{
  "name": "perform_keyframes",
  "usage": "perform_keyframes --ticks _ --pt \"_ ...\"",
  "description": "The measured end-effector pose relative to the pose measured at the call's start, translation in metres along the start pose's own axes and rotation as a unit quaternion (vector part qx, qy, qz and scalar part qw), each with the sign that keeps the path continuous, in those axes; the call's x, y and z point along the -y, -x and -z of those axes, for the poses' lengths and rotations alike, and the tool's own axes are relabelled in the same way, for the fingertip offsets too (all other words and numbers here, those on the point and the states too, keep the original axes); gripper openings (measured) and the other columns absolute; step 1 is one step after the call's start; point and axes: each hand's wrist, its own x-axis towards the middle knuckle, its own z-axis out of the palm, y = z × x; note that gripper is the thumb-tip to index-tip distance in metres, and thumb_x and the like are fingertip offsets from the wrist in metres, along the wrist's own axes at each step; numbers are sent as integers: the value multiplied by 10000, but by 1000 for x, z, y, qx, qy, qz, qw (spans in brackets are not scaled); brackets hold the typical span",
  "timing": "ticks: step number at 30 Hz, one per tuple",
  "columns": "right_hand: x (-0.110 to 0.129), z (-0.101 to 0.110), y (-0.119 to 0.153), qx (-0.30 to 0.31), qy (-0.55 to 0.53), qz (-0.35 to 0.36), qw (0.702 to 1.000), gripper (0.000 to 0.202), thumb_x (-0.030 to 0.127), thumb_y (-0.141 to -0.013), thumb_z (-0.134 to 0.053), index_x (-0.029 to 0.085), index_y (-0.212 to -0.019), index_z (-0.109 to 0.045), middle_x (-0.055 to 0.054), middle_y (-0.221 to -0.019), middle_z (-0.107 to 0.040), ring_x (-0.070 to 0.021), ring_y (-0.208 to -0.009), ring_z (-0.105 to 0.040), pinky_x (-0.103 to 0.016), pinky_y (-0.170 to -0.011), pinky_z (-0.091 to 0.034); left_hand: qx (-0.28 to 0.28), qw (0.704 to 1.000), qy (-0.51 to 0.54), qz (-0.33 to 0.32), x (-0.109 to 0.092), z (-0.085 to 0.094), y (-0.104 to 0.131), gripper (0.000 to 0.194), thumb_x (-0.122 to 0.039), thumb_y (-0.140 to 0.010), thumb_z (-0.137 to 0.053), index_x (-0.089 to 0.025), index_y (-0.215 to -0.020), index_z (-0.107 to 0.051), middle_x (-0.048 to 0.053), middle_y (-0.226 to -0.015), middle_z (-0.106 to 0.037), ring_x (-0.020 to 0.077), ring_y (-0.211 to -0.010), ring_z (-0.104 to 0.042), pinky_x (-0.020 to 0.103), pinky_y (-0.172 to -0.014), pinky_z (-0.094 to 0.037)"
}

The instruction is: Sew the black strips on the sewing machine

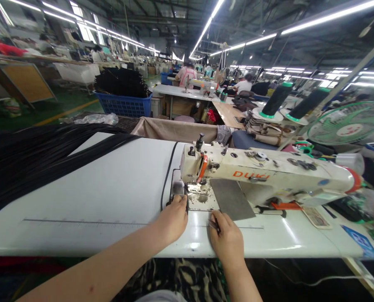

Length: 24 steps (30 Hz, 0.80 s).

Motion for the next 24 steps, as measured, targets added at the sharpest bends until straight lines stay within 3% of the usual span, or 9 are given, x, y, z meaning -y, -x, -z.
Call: perform_keyframes --ticks 3,6,9,12,14,18,24 --pt "1 11 3 4 -110 -24 994 235 278 -1017 -486 199 -1075 -700 -59 -890 -694 -189 -792 -652 -293 -744 -496 19 1000 -8 -8 -1 -1 9 623 -123 -908 -487 -78 -1521 -386 242 -1488 -463 285 -1236 -639 366 -1096 -488" --pt "2 28 16 1 -223 -92 971 240 336 -1033 -519 203 -1015 -718 -68 -925 -707 -198 -863 -666 -300 -795 -512 30 999 -37 -17 -3 4 16 544 -162 -875 -598 -134 -1407 -489 206 -1436 -493 305 -1210 -642 395 -1045 -523" --pt "-2 41 42 -40 -271 -212 938 341 443 -1039 -511 198 -926 -721 -45 -808 -653 -197 -790 -627 -307 -751 -497 33 996 -76 -38 -5 12 20 401 -136 -842 -637 -187 -1235 -572 136 -1315 -549 268 -1067 -684 382 -956 -560" --pt "-16 45 73 -112 -286 -353 884 485 601 -1001 -508 173 -885 -705 -10 -696 -554 -170 -677 -539 -291 -655 -452 7 992 -93 -89 -1 14 22 322 -138 -843 -650 -188 -1156 -592 121 -1288 -552 258 -1084 -669 381 -990 -555" --pt "-34 44 94 -161 -280 -441 838 587 711 -943 -507 159 -868 -691 -6 -693 -545 -160 -659 -516 -283 -615 -435 -31 987 -86 -134 8 10 21 317 -167 -829 -680 -186 -1136 -603 130 -1296 -559 276 -1146 -638 403 -1053 -531" --pt "-91 49 139 -195 -204 -537 795 665 772 -900 -487 142 -850 -694 -27 -701 -608 -163 -625 -559 -284 -564 -443 -110 969 -57 -212 35 -7 10 269 -295 -824 -683 -213 -1070 -608 132 -1249 -604 326 -1185 -601 481 -1087 -514" --pt "-161 78 199 -237 -67 -642 726 375 512 -994 -625 142 -949 -673 7 -786 -658 -118 -644 -618 -276 -646 -538 -109 958 -51 -260 61 -23 -4 243 -375 -989 -401 -280 -1201 -473 79 -1317 -562 293 -1258 -593 503 -1137 -488"
